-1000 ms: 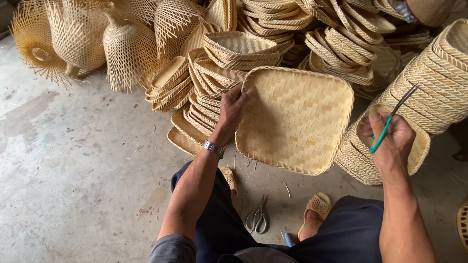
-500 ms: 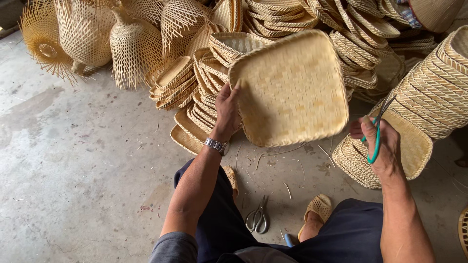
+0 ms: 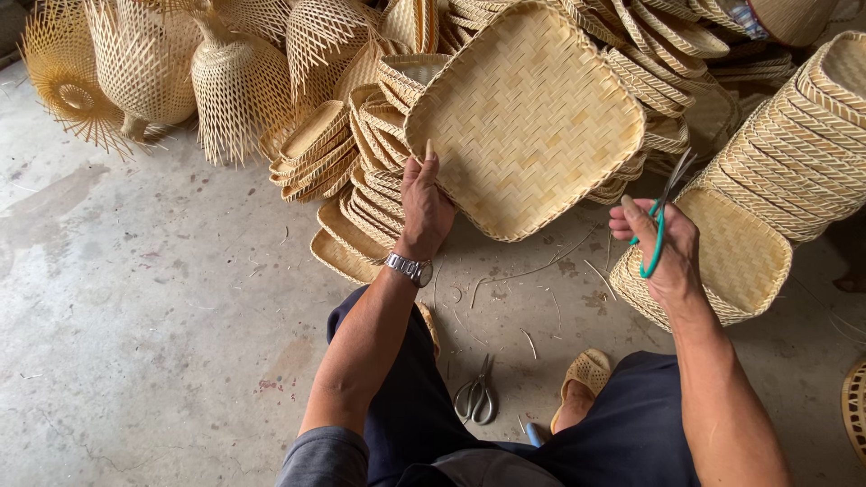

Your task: The person trims the edges of woven bamboo trays using scissors, handling each tray one at a time and rotating them to reach all sides before placing them back into stacks.

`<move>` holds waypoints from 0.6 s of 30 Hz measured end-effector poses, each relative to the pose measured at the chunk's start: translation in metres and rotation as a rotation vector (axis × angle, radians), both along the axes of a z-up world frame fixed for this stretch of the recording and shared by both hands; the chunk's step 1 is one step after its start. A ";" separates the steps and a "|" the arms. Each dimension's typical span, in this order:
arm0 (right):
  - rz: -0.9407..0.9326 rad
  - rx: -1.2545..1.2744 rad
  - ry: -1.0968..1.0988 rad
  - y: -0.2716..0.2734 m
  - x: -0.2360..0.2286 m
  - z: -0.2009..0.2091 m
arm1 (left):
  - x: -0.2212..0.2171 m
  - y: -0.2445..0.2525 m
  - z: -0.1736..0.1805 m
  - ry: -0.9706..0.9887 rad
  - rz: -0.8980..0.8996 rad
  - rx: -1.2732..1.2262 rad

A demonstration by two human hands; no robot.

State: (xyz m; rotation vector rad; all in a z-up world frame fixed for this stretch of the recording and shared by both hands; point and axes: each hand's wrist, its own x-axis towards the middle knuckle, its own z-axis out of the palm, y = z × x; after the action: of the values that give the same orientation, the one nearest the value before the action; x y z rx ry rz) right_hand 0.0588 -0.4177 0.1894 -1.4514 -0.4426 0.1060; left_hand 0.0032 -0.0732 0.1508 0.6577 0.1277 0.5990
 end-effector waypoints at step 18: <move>-0.273 0.240 -0.022 0.008 -0.002 0.005 | -0.034 -0.084 0.032 -0.009 0.438 1.934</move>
State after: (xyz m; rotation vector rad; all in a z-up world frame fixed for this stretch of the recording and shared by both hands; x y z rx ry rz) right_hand 0.0573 -0.4095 0.1947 -1.2637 -0.2610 -0.1763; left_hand -0.0312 -0.1571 0.1823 2.5330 -0.4155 1.0642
